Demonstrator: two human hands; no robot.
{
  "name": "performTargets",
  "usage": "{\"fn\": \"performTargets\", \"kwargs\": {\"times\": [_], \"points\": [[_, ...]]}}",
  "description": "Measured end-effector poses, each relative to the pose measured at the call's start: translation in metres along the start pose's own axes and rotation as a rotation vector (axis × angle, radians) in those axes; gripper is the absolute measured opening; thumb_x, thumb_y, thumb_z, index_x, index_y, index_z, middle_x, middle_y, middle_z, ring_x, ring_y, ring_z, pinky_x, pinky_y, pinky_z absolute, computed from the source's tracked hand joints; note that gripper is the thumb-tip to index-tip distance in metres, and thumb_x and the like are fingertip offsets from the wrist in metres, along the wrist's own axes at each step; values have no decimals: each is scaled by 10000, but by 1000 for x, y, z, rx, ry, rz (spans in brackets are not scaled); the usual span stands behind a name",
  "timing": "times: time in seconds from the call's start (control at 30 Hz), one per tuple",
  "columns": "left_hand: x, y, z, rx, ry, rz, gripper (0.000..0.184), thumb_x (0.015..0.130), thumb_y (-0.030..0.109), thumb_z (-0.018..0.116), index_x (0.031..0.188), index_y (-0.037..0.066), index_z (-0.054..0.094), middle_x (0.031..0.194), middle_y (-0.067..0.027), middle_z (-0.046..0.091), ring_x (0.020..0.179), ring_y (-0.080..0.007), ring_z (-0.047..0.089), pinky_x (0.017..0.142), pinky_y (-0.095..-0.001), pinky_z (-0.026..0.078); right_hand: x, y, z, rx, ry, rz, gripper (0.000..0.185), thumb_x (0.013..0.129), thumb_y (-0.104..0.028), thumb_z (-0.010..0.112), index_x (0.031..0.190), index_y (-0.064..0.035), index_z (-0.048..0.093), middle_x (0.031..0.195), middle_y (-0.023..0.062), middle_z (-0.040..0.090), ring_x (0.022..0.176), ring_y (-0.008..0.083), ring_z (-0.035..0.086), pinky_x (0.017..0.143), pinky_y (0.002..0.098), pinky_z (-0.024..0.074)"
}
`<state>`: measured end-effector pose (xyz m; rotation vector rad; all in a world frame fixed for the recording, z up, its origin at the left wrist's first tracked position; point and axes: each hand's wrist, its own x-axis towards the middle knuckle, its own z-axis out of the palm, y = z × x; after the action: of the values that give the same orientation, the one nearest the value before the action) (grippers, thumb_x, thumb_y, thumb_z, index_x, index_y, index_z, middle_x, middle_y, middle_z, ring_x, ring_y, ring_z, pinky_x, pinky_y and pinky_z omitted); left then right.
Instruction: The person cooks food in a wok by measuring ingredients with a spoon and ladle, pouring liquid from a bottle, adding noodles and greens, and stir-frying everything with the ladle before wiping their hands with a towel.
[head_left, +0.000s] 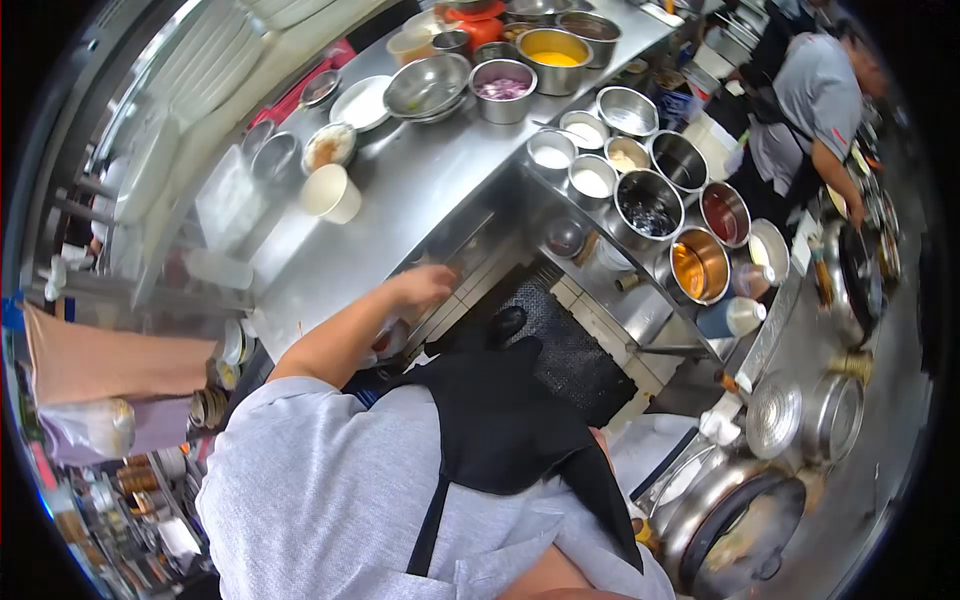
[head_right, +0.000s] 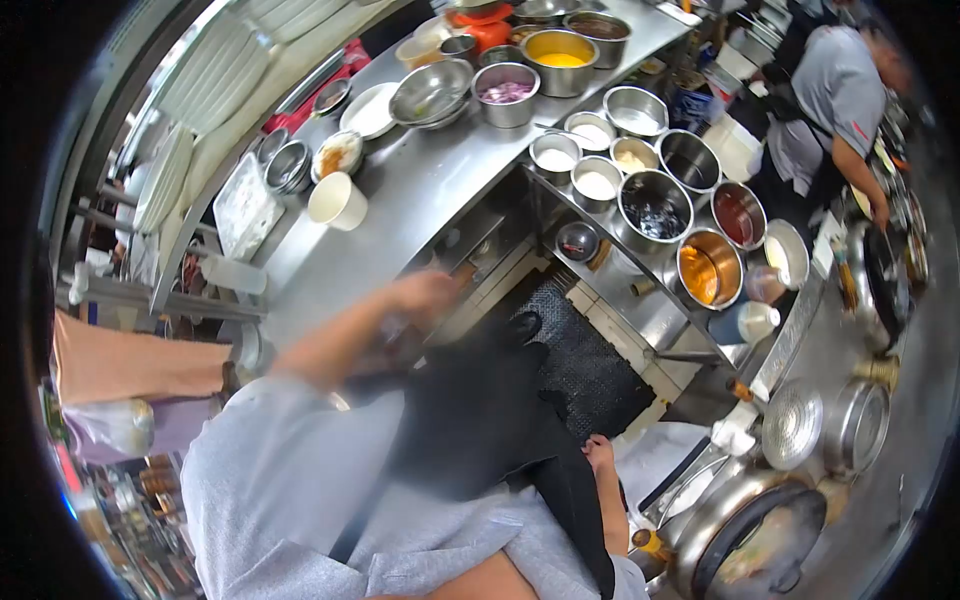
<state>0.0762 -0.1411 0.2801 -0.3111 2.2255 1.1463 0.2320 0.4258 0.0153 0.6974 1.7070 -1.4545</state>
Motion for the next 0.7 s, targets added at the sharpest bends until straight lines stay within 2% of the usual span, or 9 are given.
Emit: {"fn": "performTargets", "kwargs": {"times": [0.03, 0.1, 0.13, 0.2, 0.27, 0.37, 0.43, 0.53, 0.7], "points": [[-20, 1, -22, 24, 30, -4, 504, 832, 187, 634, 1296, 16, 538, 1187, -163, 651, 1071, -262, 623, 923, -366, 497, 4, -17, 10, -110, -42, -138, 282, 952, -141, 522, 1222, -63, 548, 801, 66, 617, 630, 191, 619, 542, 323, 528], [-39, -26, -68, 11, 143, -46, 495, 830, 175, 629, 1295, 29, 541, 1156, -168, 659, 1032, -267, 638, 917, -373, 499, 4, -72, 31, -54, -72, -161, 316, 959, -139, 527, 1266, -68, 533, 854, 59, 634, 682, 178, 629, 565, 300, 518], [-23, -86, -93, 18, 258, 26, 456, 827, 153, 621, 1264, 40, 559, 1096, -149, 678, 937, -227, 665, 801, -356, 532, -17, -128, 45, -175, -43, -132, 324, 968, -133, 515, 1283, -63, 522, 860, 59, 639, 677, 171, 632, 559, 295, 518], [-51, -82, -142, -174, 443, -71, 359, 835, 123, 590, 1186, 46, 585, 915, -83, 685, 718, -148, 645, 586, -292, 498, -20, -169, 54, -306, -3, -109, 331, 976, -127, 504, 1300, -58, 512, 867, 58, 645, 672, 164, 635, 553, 290, 519], [-61, -97, -192, -263, 648, -32, 356, 835, 121, 578, 1182, 43, 583, 860, -71, 660, 675, -144, 616, 586, -283, 494, 5, -192, 52, -38, 4, -93, 346, 985, -123, 490, 1326, -69, 495, 860, 56, 648, 661, 146, 641, 529, 273, 509], [-72, -86, -240, -313, 876, 59, 291, 854, 146, 536, 1109, 43, 629, 831, -52, 640, 669, -123, 581, 576, -270, 454, -1, -236, 56, -51, 67, -148, 358, 987, -130, 490, 1342, -80, 485, 858, 61, 652, 641, 141, 644, 500, 262, 497], [-68, -75, -257, -329, 858, 69, 280, 861, 133, 544, 1112, 43, 629, 829, -37, 634, 679, -112, 574, 594, -252, 441, 0, -250, 64, -43, 89, -123, 354, 984, -142, 496, 1332, -77, 489, 860, 68, 658, 621, 147, 639, 484, 267, 486], [-56, -70, -272, -405, 737, 170, 265, 874, 110, 549, 1120, 46, 625, 828, -25, 627, 688, -101, 567, 607, -245, 435, 2, -254, 77, -362, 128, -81, 333, 963, -124, 521, 1287, -48, 513, 863, 92, 662, 632, 150, 626, 502, 298, 474], [-39, -133, -324, -428, 708, 228, 261, 896, 110, 555, 1143, 53, 616, 821, -2, 619, 693, -90, 549, 598, -243, 426, 57, -244, 112, -645, -57, -240, 341, 958, -114, 527, 1288, -31, 507, 867, 97, 660, 668, 147, 622, 536, 286, 469]]}}
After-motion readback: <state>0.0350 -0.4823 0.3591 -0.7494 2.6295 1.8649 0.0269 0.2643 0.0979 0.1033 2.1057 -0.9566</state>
